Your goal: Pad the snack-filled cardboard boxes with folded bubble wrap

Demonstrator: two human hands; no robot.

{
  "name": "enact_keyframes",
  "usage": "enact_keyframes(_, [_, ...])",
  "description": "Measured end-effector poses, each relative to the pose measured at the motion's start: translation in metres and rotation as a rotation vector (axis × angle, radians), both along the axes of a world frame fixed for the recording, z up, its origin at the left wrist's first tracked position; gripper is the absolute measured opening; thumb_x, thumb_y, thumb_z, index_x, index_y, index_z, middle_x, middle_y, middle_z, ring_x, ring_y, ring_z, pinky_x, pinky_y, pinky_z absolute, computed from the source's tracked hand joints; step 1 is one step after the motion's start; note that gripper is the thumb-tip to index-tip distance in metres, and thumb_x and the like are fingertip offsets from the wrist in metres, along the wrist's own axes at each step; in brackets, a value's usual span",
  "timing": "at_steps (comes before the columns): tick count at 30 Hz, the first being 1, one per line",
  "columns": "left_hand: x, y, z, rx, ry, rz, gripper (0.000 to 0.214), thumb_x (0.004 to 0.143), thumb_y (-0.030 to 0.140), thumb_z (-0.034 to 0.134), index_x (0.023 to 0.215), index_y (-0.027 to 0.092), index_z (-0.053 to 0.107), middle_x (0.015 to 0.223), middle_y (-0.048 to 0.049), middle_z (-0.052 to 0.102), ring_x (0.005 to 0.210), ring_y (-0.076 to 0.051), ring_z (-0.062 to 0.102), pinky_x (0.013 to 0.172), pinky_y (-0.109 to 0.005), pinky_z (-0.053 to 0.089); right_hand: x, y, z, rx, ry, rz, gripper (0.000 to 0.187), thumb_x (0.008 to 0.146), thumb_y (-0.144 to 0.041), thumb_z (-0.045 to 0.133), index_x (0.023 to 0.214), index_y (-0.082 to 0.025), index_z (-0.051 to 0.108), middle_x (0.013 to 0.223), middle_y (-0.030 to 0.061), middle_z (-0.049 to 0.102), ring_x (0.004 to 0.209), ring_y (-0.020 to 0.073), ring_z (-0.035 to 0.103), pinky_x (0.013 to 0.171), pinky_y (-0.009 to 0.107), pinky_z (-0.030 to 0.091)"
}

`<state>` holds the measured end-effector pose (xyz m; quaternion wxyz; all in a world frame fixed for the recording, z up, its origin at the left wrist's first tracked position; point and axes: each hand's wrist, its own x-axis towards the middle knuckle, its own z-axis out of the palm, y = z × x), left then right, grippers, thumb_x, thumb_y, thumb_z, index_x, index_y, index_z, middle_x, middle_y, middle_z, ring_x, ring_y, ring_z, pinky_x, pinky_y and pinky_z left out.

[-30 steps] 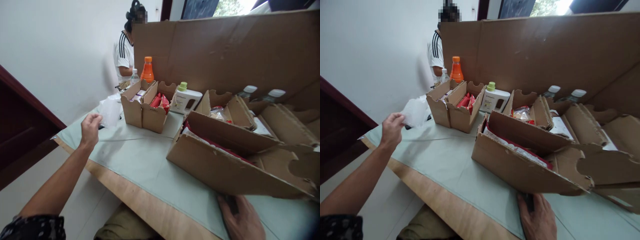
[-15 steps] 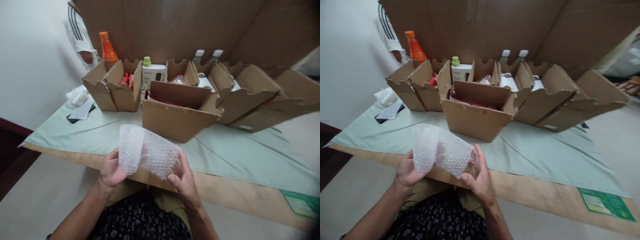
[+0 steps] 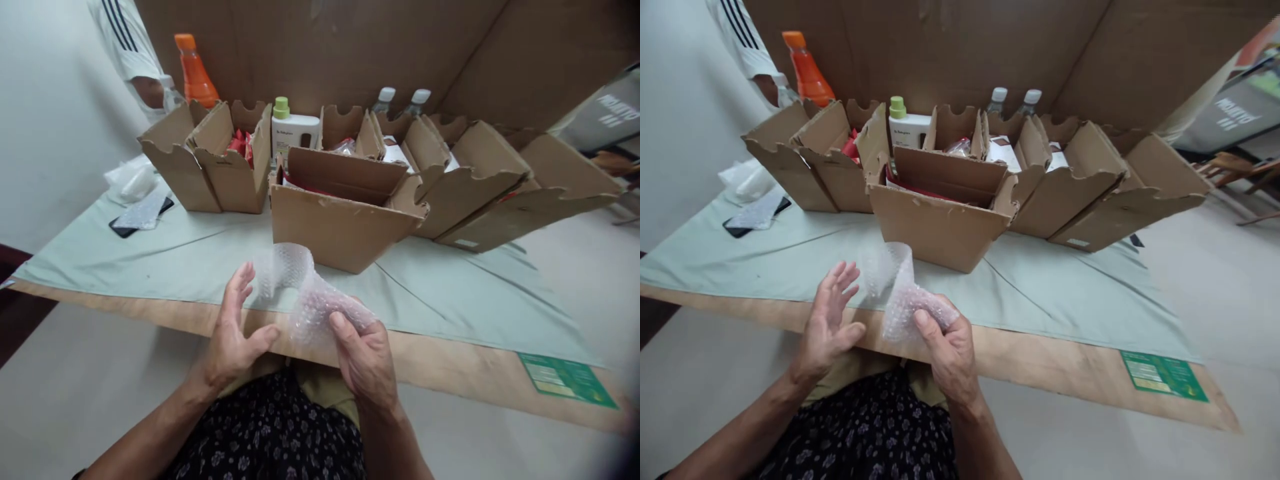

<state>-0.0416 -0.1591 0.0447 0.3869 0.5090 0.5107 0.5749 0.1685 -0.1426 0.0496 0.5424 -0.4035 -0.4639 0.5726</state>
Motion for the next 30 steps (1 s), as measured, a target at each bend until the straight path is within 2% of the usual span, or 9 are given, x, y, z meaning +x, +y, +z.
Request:
enact_keyframes(4, [0.001,0.015,-0.008,-0.064,0.303,0.117,0.1,0.078,0.047,0.083,0.16,0.029,0.028,0.17,-0.015,0.025,0.158,-0.039,0.022,0.127,-0.06,0.018,0.015,-0.003,0.011,0.007,-0.063,0.077,0.031,0.093,-0.052,0.068,0.102,-0.024,0.076,0.092,0.0074,0.076,0.082,0.0242,0.072,0.071,0.036,0.06])
enact_keyframes(7, [-0.01,0.043,-0.021,-0.086,0.406,0.186,0.098,0.074,0.044,0.084,0.157,0.024,0.035,0.162,-0.019,0.038,0.154,-0.042,0.029,0.125,-0.063,0.019,0.036,-0.002,0.014,-0.002,-0.157,0.034,0.037,0.089,-0.057,0.068,0.1,-0.022,0.076,0.092,0.0102,0.078,0.079,0.0277,0.074,0.068,0.04,0.063])
enact_keyframes(10, [-0.023,0.069,-0.029,-0.135,0.467,0.163,0.082,0.071,0.034,0.081,0.147,0.02,0.051,0.124,-0.0157,0.068,0.131,-0.041,0.053,0.118,-0.064,0.029,0.057,0.0,0.005,-0.034,-0.258,-0.064,0.041,0.085,-0.06,0.071,0.094,-0.021,0.077,0.085,0.0108,0.079,0.076,0.0282,0.075,0.066,0.04,0.063])
enact_keyframes(12, [-0.028,0.077,-0.026,-0.199,0.459,0.127,0.066,0.07,0.027,0.078,0.133,0.02,0.064,0.096,-0.0086,0.072,0.11,-0.036,0.063,0.111,-0.06,0.039,0.071,0.0,-0.005,-0.088,-0.342,-0.176,0.041,0.082,-0.059,0.075,0.092,-0.019,0.078,0.083,0.0105,0.079,0.075,0.0275,0.076,0.066,0.039,0.063])
enact_keyframes(16, [-0.034,0.067,-0.003,-0.363,0.045,-0.079,0.032,0.072,0.028,0.077,0.102,0.02,0.075,0.087,-0.0046,0.073,0.088,-0.027,0.07,0.09,-0.043,0.056,0.092,0.002,-0.017,-0.168,-0.523,-0.439,0.04,0.081,-0.053,0.079,0.1,-0.018,0.079,0.095,0.0112,0.081,0.085,0.0275,0.076,0.073,0.037,0.062])
enact_keyframes(19, [-0.042,0.051,0.013,-0.481,-0.444,-0.263,0.032,0.071,0.033,0.08,0.098,0.018,0.076,0.091,-0.0085,0.078,0.095,-0.032,0.074,0.091,-0.045,0.059,0.094,0.008,-0.012,-0.076,-0.605,-0.503,0.038,0.083,-0.051,0.079,0.103,-0.019,0.078,0.098,0.0099,0.081,0.089,0.0264,0.075,0.079,0.038,0.061])
enact_keyframes(23, [-0.054,0.044,0.022,-0.564,-0.671,-0.202,0.045,0.062,0.031,0.082,0.105,0.02,0.075,0.085,-0.0097,0.079,0.101,-0.04,0.075,0.094,-0.053,0.062,0.086,0.025,0.004,0.063,-0.712,-0.454,0.033,0.085,-0.048,0.075,0.102,-0.02,0.077,0.093,0.0069,0.079,0.083,0.0227,0.073,0.075,0.035,0.059])
enact_keyframes(27, [-0.059,0.051,0.016,-0.497,-0.491,0.02,0.062,0.058,0.034,0.087,0.116,0.024,0.071,0.095,-0.0065,0.079,0.092,-0.032,0.076,0.082,-0.042,0.066,0.083,0.042,0.008,0.093,-0.792,-0.345,0.031,0.087,-0.046,0.07,0.104,-0.02,0.074,0.09,0.0056,0.078,0.077,0.0215,0.072,0.069,0.033,0.058])
enact_keyframes(30, [-0.064,0.055,0.0,-0.424,-0.007,0.144,0.078,0.058,0.041,0.09,0.13,0.025,0.064,0.098,-0.005,0.074,0.092,-0.029,0.073,0.087,-0.043,0.063,0.09,0.055,-0.004,0.071,-0.97,-0.291,0.031,0.089,-0.044,0.063,0.108,-0.021,0.072,0.09,0.0063,0.078,0.078,0.0241,0.072,0.072,0.037,0.058])
